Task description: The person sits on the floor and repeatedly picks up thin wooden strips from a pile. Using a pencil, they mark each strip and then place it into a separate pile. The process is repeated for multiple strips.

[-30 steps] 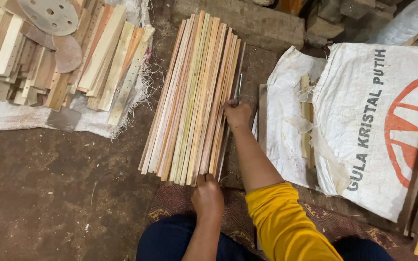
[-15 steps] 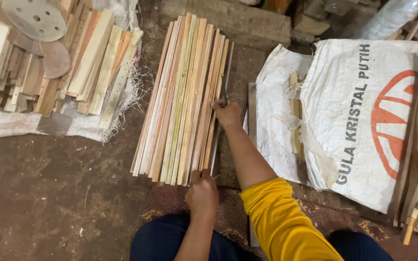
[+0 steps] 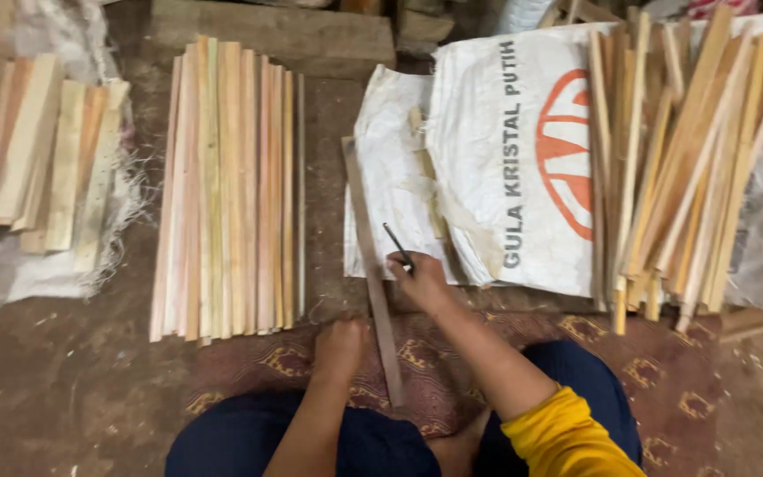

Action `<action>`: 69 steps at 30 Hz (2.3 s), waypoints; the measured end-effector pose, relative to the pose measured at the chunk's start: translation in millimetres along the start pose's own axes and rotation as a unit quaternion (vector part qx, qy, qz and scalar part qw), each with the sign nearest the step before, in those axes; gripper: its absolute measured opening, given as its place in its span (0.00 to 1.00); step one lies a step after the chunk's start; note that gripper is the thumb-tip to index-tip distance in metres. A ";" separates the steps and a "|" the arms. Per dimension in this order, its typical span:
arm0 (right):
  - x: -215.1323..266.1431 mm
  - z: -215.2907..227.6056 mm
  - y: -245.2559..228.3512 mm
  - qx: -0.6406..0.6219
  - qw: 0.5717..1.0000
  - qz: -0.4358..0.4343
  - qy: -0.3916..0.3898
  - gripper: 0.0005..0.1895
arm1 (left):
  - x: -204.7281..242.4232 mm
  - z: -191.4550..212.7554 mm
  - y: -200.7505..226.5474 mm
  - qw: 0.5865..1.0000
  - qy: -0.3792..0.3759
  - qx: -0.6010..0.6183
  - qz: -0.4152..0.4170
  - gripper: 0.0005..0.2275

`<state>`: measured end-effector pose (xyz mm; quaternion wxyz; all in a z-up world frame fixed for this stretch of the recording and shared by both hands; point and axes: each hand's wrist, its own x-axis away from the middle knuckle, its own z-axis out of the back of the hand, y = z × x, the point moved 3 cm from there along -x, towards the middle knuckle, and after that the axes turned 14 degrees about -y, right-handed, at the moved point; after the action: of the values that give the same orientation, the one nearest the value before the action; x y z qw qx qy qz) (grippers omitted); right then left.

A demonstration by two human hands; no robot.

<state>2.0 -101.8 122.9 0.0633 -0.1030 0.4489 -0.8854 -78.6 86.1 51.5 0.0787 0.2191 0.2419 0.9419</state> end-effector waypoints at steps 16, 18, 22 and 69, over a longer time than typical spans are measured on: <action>160.6 238.1 149.7 0.275 0.811 -0.170 0.488 0.19 | 10.1 -15.1 27.6 0.995 -0.067 -0.076 0.008 0.14; 142.8 240.7 170.8 0.314 0.784 -0.181 0.505 0.25 | 11.5 -16.4 31.1 0.991 0.037 -0.121 0.049 0.18; 155.3 252.4 129.5 0.198 0.849 -0.212 0.441 0.17 | 11.7 1.7 102.9 0.985 0.134 -0.111 -0.020 0.17; 146.5 -55.2 64.4 -0.010 0.990 -0.119 -0.079 0.27 | 29.5 7.1 51.9 0.642 0.203 0.738 0.046 0.21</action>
<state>-152.1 -126.6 57.4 -0.0078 -0.2262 0.4362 -0.8709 -104.0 51.4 93.6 -0.2039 0.0185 0.8560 0.4747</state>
